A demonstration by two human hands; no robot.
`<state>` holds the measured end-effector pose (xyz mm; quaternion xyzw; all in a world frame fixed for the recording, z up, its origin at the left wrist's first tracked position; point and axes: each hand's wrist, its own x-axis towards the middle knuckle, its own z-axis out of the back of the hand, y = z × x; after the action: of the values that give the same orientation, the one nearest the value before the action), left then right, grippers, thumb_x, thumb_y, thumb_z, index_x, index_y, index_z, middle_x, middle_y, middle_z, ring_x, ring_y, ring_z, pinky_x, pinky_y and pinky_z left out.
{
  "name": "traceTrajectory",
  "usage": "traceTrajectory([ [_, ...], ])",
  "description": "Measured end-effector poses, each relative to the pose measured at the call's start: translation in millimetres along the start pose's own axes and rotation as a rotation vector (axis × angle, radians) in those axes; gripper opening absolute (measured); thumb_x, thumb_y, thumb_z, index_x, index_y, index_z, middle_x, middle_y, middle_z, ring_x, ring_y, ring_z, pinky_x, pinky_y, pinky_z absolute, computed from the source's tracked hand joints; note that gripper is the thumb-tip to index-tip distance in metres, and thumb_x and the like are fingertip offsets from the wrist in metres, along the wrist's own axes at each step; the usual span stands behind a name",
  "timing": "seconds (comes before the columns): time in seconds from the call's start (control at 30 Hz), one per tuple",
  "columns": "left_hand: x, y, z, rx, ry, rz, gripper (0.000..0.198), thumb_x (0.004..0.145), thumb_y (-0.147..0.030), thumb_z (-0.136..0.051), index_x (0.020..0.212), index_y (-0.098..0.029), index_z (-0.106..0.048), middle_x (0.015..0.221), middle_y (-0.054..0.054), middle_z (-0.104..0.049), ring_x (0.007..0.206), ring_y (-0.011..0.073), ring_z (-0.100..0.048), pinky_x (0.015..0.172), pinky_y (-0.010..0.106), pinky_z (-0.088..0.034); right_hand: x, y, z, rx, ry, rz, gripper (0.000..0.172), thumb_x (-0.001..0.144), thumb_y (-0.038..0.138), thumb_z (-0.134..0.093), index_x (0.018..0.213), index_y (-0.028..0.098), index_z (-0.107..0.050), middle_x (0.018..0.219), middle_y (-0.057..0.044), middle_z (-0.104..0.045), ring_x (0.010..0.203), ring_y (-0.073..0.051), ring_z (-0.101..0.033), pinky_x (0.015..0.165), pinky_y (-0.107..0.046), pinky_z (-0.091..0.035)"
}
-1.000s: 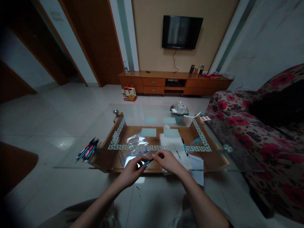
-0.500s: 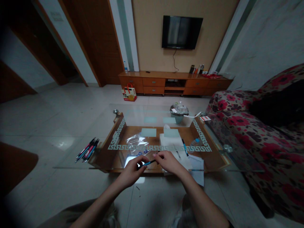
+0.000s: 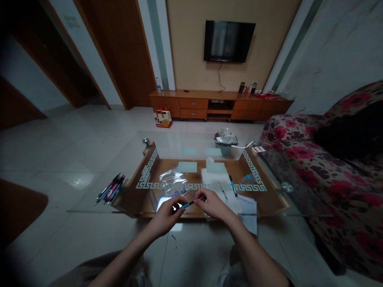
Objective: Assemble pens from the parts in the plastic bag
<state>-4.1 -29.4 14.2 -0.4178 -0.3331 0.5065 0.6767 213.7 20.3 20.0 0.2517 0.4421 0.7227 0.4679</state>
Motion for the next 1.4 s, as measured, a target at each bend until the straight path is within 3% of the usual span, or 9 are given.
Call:
traceTrajectory([
  [0.57,1,-1,0.8,0.009,0.026,-0.023,0.017,0.085,-0.017,-0.056,0.099,-0.019,-0.065,0.092,0.003,-0.069,0.082,0.0165,-0.061,0.069,0.024,-0.044,1,-9,-2,-0.103,0.012,-0.034,0.013,0.085,0.029,-0.059,0.081,0.018,-0.063,0.076,-0.001,-0.065,0.072,-0.015,-0.055,0.065,-0.024,-0.039],
  [0.9,0,0,-0.4,0.026,0.033,-0.009,0.020,0.081,-0.014,-0.059,0.099,-0.020,-0.066,0.090,0.002,-0.069,0.080,0.0158,-0.060,0.068,0.024,-0.043,-1,2,0,-0.133,0.026,-0.035,0.017,0.088,0.031,-0.057,0.081,0.017,-0.063,0.076,-0.001,-0.064,0.073,-0.016,-0.056,0.065,-0.024,-0.039],
  [1.1,0,3,-1.0,0.022,0.023,-0.009,0.020,0.080,-0.015,-0.060,0.099,-0.019,-0.066,0.089,0.002,-0.069,0.080,0.0160,-0.060,0.068,0.024,-0.043,0,1,-1,-0.165,0.070,-0.027,0.037,0.096,0.041,-0.045,0.075,0.017,-0.064,0.072,-0.002,-0.064,0.069,-0.016,-0.056,0.065,-0.025,-0.039],
  [1.4,0,1,-1.9,0.022,0.030,-0.006,0.019,0.080,-0.016,-0.059,0.098,-0.019,-0.067,0.088,0.003,-0.069,0.079,0.0165,-0.060,0.068,0.024,-0.043,0,-2,-2,-0.191,0.095,-0.004,0.040,0.097,0.041,-0.044,0.073,0.016,-0.066,0.072,-0.003,-0.066,0.066,-0.015,-0.055,0.065,-0.025,-0.039],
])
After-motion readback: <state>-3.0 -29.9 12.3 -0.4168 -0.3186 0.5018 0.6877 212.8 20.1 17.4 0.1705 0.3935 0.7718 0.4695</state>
